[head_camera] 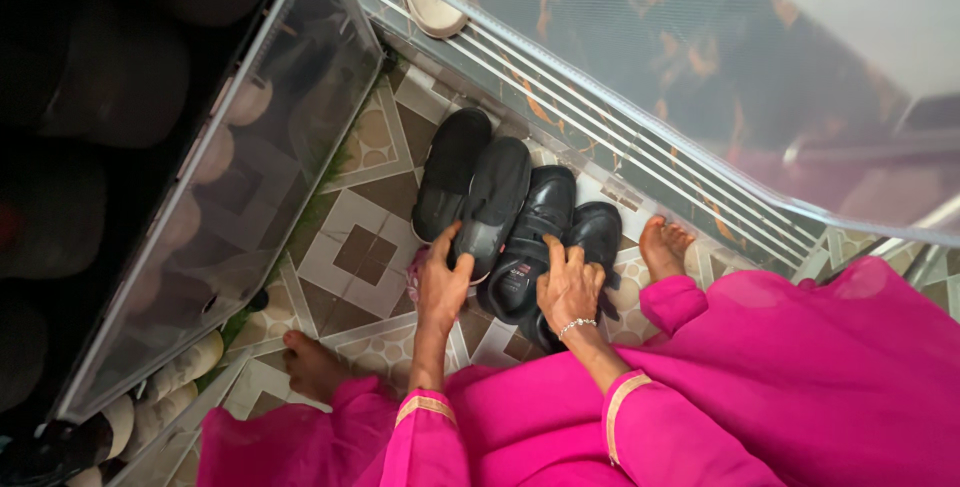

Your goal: The person removes various shoes from a transparent shoe rack and places them on the floor. The person handles black slip-ons, sandals, sneakers, and white sneakers one by one, arranging them in a line on the tiled floor.

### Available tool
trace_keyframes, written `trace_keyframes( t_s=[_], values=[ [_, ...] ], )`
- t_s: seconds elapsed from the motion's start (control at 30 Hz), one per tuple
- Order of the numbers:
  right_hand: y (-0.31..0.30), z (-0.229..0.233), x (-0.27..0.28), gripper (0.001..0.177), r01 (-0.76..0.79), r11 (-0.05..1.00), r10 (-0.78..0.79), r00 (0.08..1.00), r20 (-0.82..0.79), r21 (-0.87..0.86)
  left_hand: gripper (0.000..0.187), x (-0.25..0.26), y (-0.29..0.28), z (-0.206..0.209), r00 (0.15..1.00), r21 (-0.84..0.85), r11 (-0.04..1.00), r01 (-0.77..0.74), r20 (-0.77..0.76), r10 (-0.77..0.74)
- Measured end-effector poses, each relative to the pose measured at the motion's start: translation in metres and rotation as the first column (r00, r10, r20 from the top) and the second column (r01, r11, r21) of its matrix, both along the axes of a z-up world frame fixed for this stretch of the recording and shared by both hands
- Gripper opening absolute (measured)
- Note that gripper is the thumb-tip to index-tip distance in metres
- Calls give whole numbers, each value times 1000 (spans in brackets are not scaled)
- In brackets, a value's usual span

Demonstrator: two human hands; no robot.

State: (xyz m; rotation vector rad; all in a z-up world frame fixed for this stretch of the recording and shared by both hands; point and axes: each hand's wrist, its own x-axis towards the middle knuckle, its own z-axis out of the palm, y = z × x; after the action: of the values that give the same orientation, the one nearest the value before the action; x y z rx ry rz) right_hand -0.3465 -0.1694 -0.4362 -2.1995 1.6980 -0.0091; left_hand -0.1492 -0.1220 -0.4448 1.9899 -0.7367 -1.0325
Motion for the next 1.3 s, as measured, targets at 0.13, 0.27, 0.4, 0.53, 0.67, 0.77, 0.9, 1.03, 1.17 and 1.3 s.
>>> trace_keyframes(
  t_s=[0.13, 0.27, 0.4, 0.53, 0.67, 0.77, 0.9, 1.03, 1.17, 1.3],
  values=[
    [-2, -6, -11, 63, 26, 1000, -26, 1000, -10, 4, 58, -10, 4, 2, 997, 47, 999, -10, -70, 13],
    [4, -10, -31, 65, 83, 995, -77, 992, -96, 57, 56, -24, 0, -1, 988, -3, 1000, -7, -157, 6],
    [11, -12, -47, 66, 90, 994, -85, 992, -96, 57, 53, -34, -4, -5, 975, 106, 992, -65, -203, 85],
    [13, -14, -51, 67, 68, 997, -66, 995, -77, 29, 50, -31, -2, -24, 931, 109, 984, -138, -325, 166],
    [14, -13, -51, 65, 89, 993, -78, 989, -123, 82, 48, -33, -2, -41, 956, -4, 987, -163, -246, 157],
    [18, -10, -54, 66, 69, 993, -55, 989, -134, 97, 50, -33, -7, -45, 966, -17, 988, -151, -216, 143],
    [21, -15, -58, 66, 43, 997, -35, 993, -117, 65, 52, -32, -10, -51, 980, -9, 994, -113, -166, 109],
    [22, -20, -60, 66, 28, 998, -21, 992, -123, 59, 52, -35, -8, -63, 994, 53, 996, -75, -71, 79],
    [23, -20, -64, 68, 18, 997, -10, 992, -122, 69, 56, -38, -7, -71, 995, 95, 993, -69, -71, 76],
    [23, -24, -66, 70, 11, 995, 3, 990, -141, 97, 59, -39, -9, -62, 996, 96, 994, -52, -70, 59]
  ],
)
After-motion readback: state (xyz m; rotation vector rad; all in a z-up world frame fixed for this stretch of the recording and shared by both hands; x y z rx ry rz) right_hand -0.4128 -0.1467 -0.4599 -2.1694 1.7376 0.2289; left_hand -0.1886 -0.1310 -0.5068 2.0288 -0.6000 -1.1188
